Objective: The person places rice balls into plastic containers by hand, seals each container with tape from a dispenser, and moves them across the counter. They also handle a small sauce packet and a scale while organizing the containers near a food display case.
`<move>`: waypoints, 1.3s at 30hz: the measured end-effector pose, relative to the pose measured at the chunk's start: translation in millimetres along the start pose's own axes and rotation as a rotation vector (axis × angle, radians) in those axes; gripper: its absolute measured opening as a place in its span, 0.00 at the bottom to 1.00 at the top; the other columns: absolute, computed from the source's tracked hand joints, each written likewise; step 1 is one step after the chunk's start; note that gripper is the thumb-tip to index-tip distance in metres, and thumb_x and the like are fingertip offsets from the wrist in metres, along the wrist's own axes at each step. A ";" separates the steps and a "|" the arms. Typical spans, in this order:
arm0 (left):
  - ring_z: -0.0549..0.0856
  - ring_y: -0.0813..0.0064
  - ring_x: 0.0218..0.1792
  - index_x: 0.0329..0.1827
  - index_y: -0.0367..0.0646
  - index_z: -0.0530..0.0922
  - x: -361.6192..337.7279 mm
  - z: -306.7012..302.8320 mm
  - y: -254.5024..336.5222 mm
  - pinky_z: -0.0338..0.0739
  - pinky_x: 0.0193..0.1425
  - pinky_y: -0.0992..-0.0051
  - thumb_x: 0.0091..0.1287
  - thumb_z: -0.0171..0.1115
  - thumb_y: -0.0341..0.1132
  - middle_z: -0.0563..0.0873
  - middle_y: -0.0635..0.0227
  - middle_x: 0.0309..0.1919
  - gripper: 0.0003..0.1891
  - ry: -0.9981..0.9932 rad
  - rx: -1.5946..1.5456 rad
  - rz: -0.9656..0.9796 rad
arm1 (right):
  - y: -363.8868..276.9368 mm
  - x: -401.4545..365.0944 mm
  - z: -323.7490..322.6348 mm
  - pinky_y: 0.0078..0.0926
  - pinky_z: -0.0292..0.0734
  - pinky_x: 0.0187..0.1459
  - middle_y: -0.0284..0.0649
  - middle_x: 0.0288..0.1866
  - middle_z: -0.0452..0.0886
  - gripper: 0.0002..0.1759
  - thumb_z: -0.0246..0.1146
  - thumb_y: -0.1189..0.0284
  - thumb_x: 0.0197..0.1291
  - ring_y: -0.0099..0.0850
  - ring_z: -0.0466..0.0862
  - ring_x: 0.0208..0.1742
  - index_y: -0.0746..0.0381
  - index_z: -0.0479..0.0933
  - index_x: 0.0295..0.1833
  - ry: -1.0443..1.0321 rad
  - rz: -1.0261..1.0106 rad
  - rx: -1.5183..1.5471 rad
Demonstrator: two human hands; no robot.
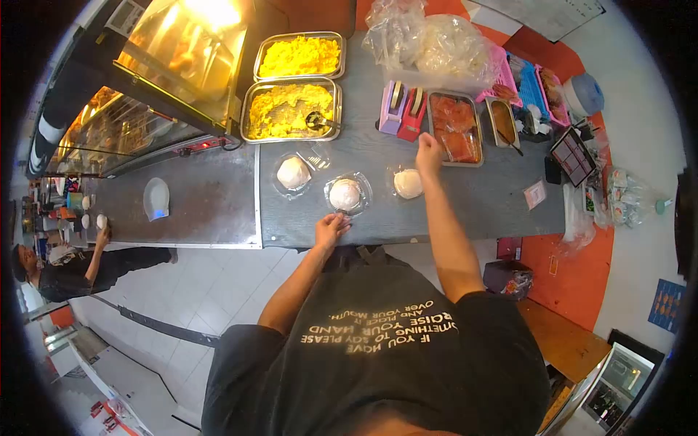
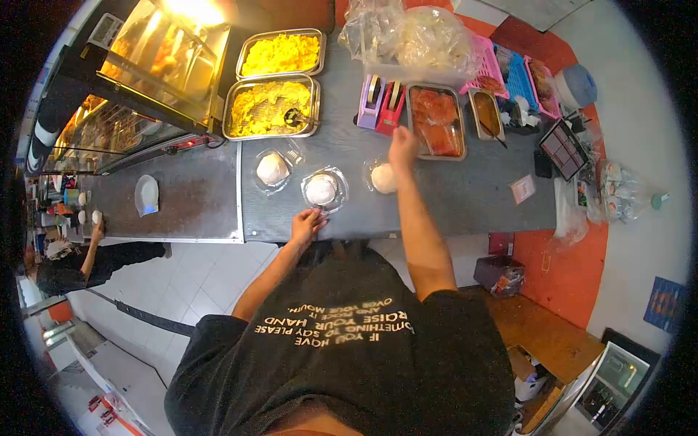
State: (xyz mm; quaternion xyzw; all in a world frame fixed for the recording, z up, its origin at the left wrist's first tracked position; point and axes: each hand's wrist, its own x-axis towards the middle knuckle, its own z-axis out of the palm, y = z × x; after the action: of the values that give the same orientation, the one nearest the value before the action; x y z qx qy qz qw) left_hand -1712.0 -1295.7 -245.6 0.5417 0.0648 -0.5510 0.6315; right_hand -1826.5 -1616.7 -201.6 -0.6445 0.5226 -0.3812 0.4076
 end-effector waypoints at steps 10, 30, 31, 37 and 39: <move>0.83 0.73 0.38 0.42 0.30 0.75 10.8 -4.5 -6.7 0.84 0.43 0.76 0.67 0.58 0.30 0.82 0.60 0.38 0.09 0.070 0.079 0.148 | -23.1 60.6 19.1 0.24 0.69 0.22 0.32 0.31 0.75 0.21 0.63 0.54 0.58 0.25 0.70 0.25 0.59 0.77 0.47 -0.107 0.731 0.161; 0.82 0.74 0.42 0.43 0.33 0.74 -0.4 9.7 8.2 0.81 0.53 0.73 0.69 0.57 0.35 0.81 0.63 0.40 0.12 -0.001 -0.146 -0.003 | 12.1 23.6 14.2 0.28 0.73 0.29 0.39 0.22 0.81 0.08 0.64 0.70 0.52 0.27 0.81 0.26 0.65 0.82 0.28 -0.029 -0.105 -0.658; 0.82 0.74 0.41 0.43 0.33 0.74 -0.2 10.3 9.4 0.81 0.53 0.73 0.69 0.57 0.35 0.81 0.63 0.39 0.11 0.000 -0.142 0.015 | -4.9 15.7 11.3 0.28 0.73 0.29 0.39 0.22 0.81 0.08 0.64 0.70 0.52 0.27 0.81 0.26 0.65 0.82 0.28 -0.039 -0.107 -0.658; 0.82 0.74 0.40 0.42 0.32 0.74 4.5 9.8 1.7 0.81 0.52 0.74 0.69 0.57 0.34 0.81 0.61 0.37 0.11 0.063 -0.126 0.032 | -45.0 -118.5 -4.7 0.24 0.77 0.33 0.39 0.33 0.81 0.07 0.60 0.72 0.62 0.27 0.82 0.34 0.64 0.74 0.43 -0.447 0.295 0.271; 0.82 0.73 0.40 0.42 0.31 0.75 4.2 11.6 2.4 0.81 0.51 0.74 0.69 0.57 0.34 0.81 0.61 0.37 0.11 0.067 -0.100 0.058 | -27.4 -168.3 11.1 0.28 0.80 0.38 0.42 0.39 0.80 0.17 0.62 0.74 0.60 0.30 0.82 0.41 0.62 0.67 0.53 -0.378 0.380 0.352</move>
State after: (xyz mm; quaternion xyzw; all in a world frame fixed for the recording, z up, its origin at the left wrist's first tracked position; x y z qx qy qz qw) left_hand -1714.5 -1307.5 -242.3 0.5294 0.0974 -0.5100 0.6709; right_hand -1833.9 -1446.2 -191.5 -0.5143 0.4749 -0.2562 0.6666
